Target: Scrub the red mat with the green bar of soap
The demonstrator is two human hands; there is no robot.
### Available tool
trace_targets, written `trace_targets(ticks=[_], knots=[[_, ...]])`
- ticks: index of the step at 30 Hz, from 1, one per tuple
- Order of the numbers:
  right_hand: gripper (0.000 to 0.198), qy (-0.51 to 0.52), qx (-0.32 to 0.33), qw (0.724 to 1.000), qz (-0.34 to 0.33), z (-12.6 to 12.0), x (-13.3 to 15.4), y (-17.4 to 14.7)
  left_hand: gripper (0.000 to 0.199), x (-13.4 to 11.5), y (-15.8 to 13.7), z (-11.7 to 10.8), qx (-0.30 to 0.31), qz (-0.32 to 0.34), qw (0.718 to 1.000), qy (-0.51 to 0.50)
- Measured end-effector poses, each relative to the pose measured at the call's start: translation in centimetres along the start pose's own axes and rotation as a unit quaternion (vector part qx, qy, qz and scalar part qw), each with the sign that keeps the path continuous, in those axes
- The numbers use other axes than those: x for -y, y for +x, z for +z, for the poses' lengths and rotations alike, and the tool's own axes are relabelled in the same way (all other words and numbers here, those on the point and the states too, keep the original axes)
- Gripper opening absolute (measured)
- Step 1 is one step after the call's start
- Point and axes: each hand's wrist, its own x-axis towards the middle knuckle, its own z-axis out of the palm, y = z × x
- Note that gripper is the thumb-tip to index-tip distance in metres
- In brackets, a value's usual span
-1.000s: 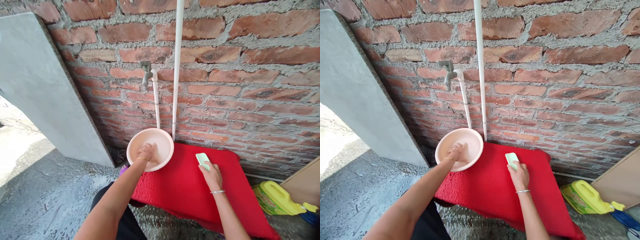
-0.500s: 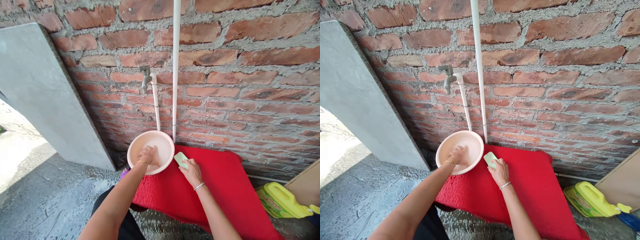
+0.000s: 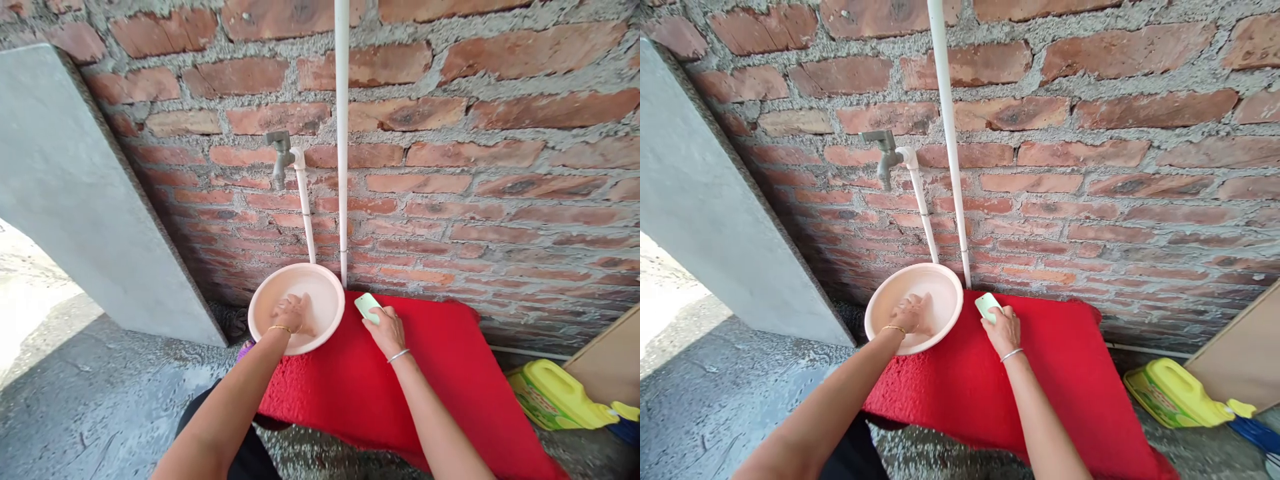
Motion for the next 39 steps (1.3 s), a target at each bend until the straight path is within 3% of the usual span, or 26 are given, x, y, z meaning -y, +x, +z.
trace_targets(ticks=[3,7,9,12,18,21,25,33,36,39], knots=[[0.029,-0.013,0.003,0.999,0.032,-1.5,-2.5,0.4,0.130,0.1,0.4,0.4,-0.007,-0.002,1.000,0.002],[0.039,-0.049,-0.022,0.988,0.145,-5.3,-7.8,0.6,0.132,0.0,0.6,0.6,-0.006,-0.008,1.000,-0.001],[0.044,-0.056,-0.036,0.982,0.177,-6.3,-8.8,0.7,0.131,0.0,0.6,0.7,-0.008,-0.007,1.000,-0.001],[0.043,-0.040,-0.036,0.987,0.149,-5.1,-6.8,1.0,0.129,0.1,0.7,0.8,-0.016,-0.003,1.000,0.000],[0.030,0.006,0.005,1.000,0.002,0.9,1.8,1.6,0.131,0.4,1.0,1.0,-0.003,-0.008,1.000,0.004],[0.029,0.006,0.020,0.999,-0.025,1.7,2.4,2.2,0.132,0.4,1.2,1.2,-0.006,-0.009,1.000,0.006],[0.031,-0.020,0.014,1.000,0.018,-1.0,-2.4,3.2,0.132,0.3,1.2,1.1,-0.003,-0.009,1.000,0.001],[0.050,-0.075,-0.042,0.968,0.236,-9.4,-16.0,2.1,0.134,0.0,0.9,0.6,0.013,-0.016,1.000,0.001],[0.057,-0.077,-0.068,0.949,0.299,-10.6,-18.0,0.7,0.133,0.1,0.8,0.5,0.008,-0.016,1.000,0.001],[0.058,-0.040,-0.091,0.943,0.319,-9.9,-16.6,-0.5,0.131,0.0,0.6,0.3,0.002,-0.010,1.000,-0.002]])
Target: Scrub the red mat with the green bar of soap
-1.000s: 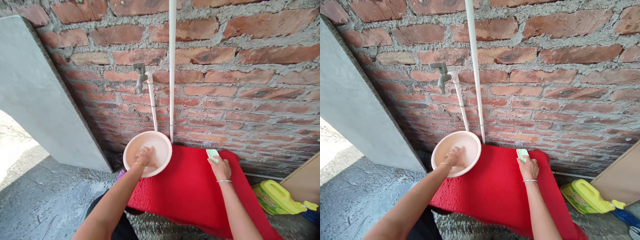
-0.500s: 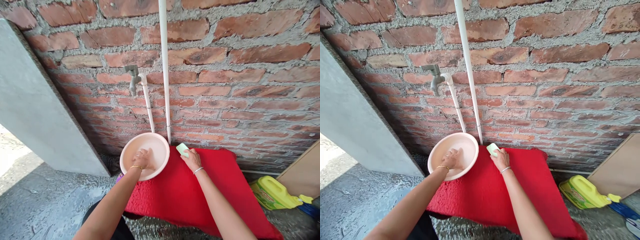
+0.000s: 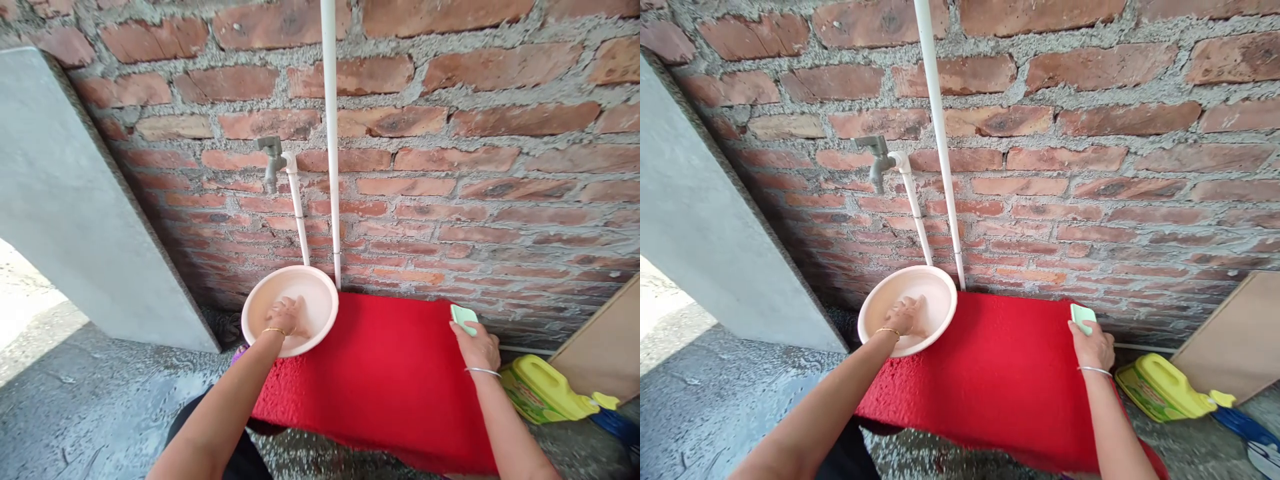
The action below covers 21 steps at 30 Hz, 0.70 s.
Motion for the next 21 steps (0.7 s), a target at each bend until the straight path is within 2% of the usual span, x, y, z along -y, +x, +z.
trace_targets(ticks=[2,5,9,12,16,19,21], knots=[[0.056,0.041,0.016,0.999,-0.031,0.9,1.9,-2.5,0.130,0.0,-0.1,0.0,-0.004,0.003,1.000,0.003],[0.049,0.073,0.057,0.988,-0.122,3.0,6.1,-7.3,0.127,-0.1,-0.1,0.0,-0.005,0.000,1.000,0.019],[0.037,0.089,0.094,0.964,-0.232,6.1,12.0,-13.3,0.129,-0.1,0.1,0.2,0.000,-0.005,1.000,0.026],[0.034,0.079,0.112,0.948,-0.287,7.7,15.2,-16.4,0.132,0.0,0.3,0.2,0.004,-0.003,1.000,0.017],[0.032,0.048,0.133,0.933,-0.332,8.4,16.8,-18.1,0.133,-0.1,0.3,0.2,0.007,-0.001,1.000,0.010],[0.034,0.029,0.139,0.930,-0.338,7.8,16.0,-17.0,0.136,-0.1,0.0,-0.1,0.009,-0.002,1.000,0.009],[0.036,0.019,0.136,0.938,-0.319,7.0,14.8,-15.4,0.138,-0.1,-0.2,-0.4,0.012,0.001,1.000,-0.002]])
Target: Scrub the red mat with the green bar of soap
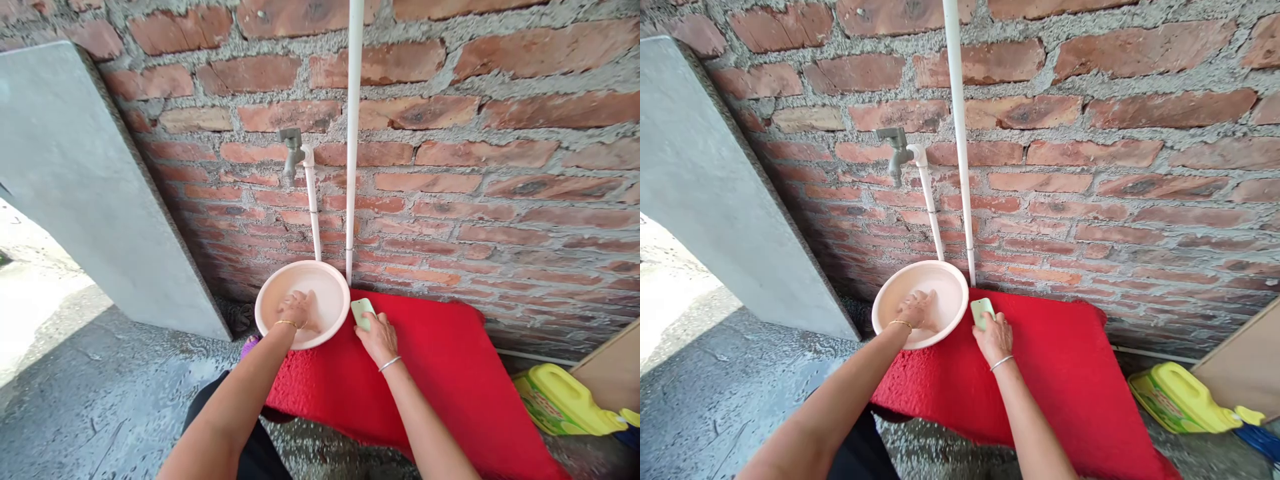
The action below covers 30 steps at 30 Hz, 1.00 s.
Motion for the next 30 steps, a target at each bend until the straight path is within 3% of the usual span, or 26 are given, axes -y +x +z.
trace_targets(ticks=[5,10,12,19,22,25,30], knots=[[0.040,0.002,-0.017,0.998,0.054,-1.5,-3.2,-0.5,0.136,0.0,0.1,0.0,-0.008,0.004,1.000,-0.013],[0.032,0.040,-0.002,0.999,-0.019,0.1,-1.8,-2.6,0.133,0.2,0.8,0.7,-0.011,-0.008,1.000,-0.018],[0.031,0.048,0.000,0.999,-0.019,0.2,-2.1,-2.8,0.132,0.3,0.9,0.8,-0.019,-0.004,1.000,-0.019],[0.039,0.030,-0.035,0.993,0.107,-3.8,-9.3,-2.8,0.132,0.0,0.5,0.5,-0.007,-0.004,1.000,-0.012],[0.042,0.049,-0.044,0.991,0.116,-4.5,-10.8,-3.5,0.128,-0.1,-0.3,0.0,-0.005,-0.009,1.000,-0.014],[0.042,0.089,-0.039,0.992,0.084,-4.1,-11.2,-4.5,0.115,0.1,-1.2,-1.2,-0.001,0.000,1.000,-0.016],[0.036,0.125,-0.024,0.991,0.030,-3.7,-12.2,-5.2,0.063,-1.3,-3.1,-3.9,-0.031,0.072,0.997,0.018]])
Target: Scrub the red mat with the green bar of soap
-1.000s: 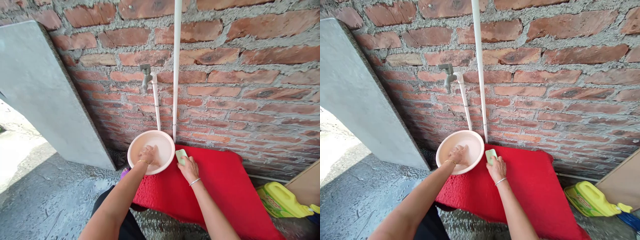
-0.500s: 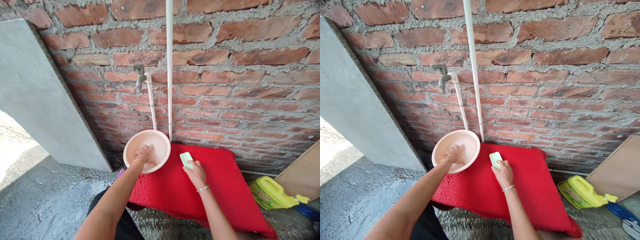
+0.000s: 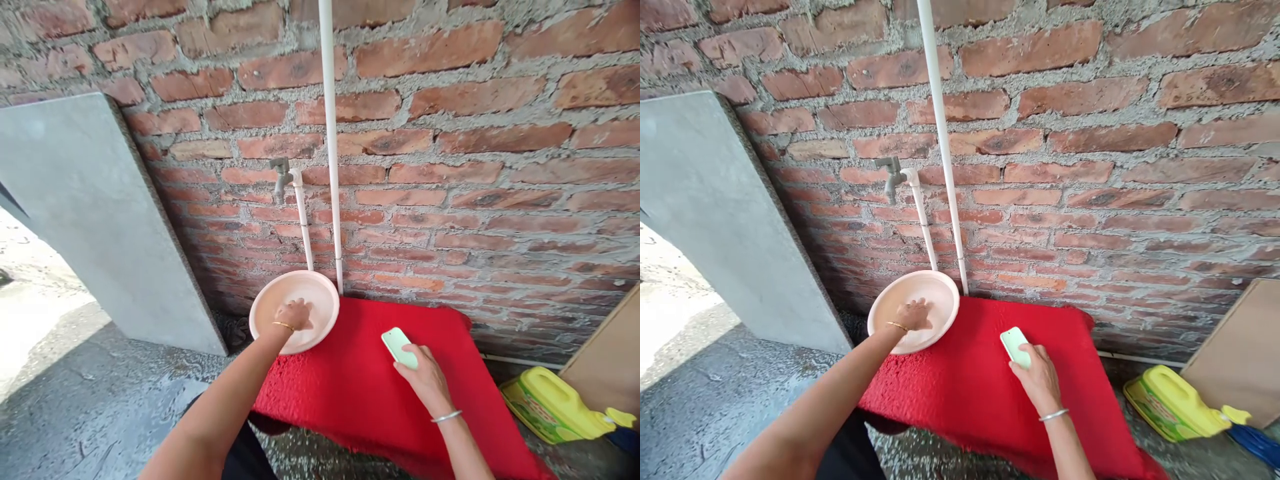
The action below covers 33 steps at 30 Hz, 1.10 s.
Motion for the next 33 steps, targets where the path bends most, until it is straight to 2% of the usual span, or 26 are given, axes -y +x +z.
trace_targets(ticks=[3,5,6,9,11,14,18,20,22,24,26,29,33], knots=[[0.030,-0.002,0.007,1.000,-0.023,-0.8,-0.5,-0.1,0.058,-3.6,-1.7,-0.9,-0.081,0.032,0.996,0.023],[0.028,0.007,0.017,0.999,-0.038,-1.6,-0.6,-0.3,0.059,-6.9,-3.1,-0.9,-0.166,0.119,0.978,0.028],[0.027,0.015,0.026,0.998,-0.047,-2.0,-0.6,-0.4,0.061,-8.7,-3.8,-0.7,-0.171,0.169,0.970,0.025],[0.028,0.044,0.064,0.994,-0.073,-3.2,-0.7,-0.8,0.081,-13.9,-5.1,0.6,-0.124,0.335,0.934,0.020],[0.029,0.062,0.092,0.991,-0.075,-3.7,-1.0,-1.1,0.095,-16.6,-5.2,1.9,-0.088,0.405,0.910,0.023],[0.033,0.107,0.136,0.983,-0.060,-4.2,-1.9,-1.7,0.101,-19.3,-4.7,4.0,-0.056,0.452,0.890,0.011],[0.033,0.183,0.198,0.962,-0.050,-4.4,-3.3,-2.1,0.094,-20.7,-4.3,5.8,-0.045,0.459,0.887,-0.030],[0.037,0.194,0.167,0.964,-0.065,-4.6,-4.1,-2.0,0.090,-20.8,-4.2,6.3,-0.053,0.438,0.896,-0.046],[0.045,0.166,0.070,0.981,-0.069,-5.0,-5.3,-1.7,0.088,-20.4,-3.7,6.3,-0.063,0.367,0.925,-0.074],[0.050,0.070,-0.051,0.996,-0.019,-5.6,-6.8,-1.5,0.084,-19.5,-2.7,6.0,-0.084,0.236,0.960,-0.123],[0.055,-0.064,-0.129,0.986,0.080,-6.1,-8.3,-1.6,0.081,-18.3,-1.4,5.6,-0.113,0.095,0.974,-0.174],[0.065,-0.173,-0.140,0.953,0.206,-6.2,-9.9,-2.1,0.078,-16.6,0.5,5.0,-0.138,-0.037,0.966,-0.214],[0.072,-0.178,-0.082,0.954,0.228,-5.7,-9.9,-2.4,0.074,-15.7,2.0,5.1,-0.160,-0.106,0.956,-0.220]])
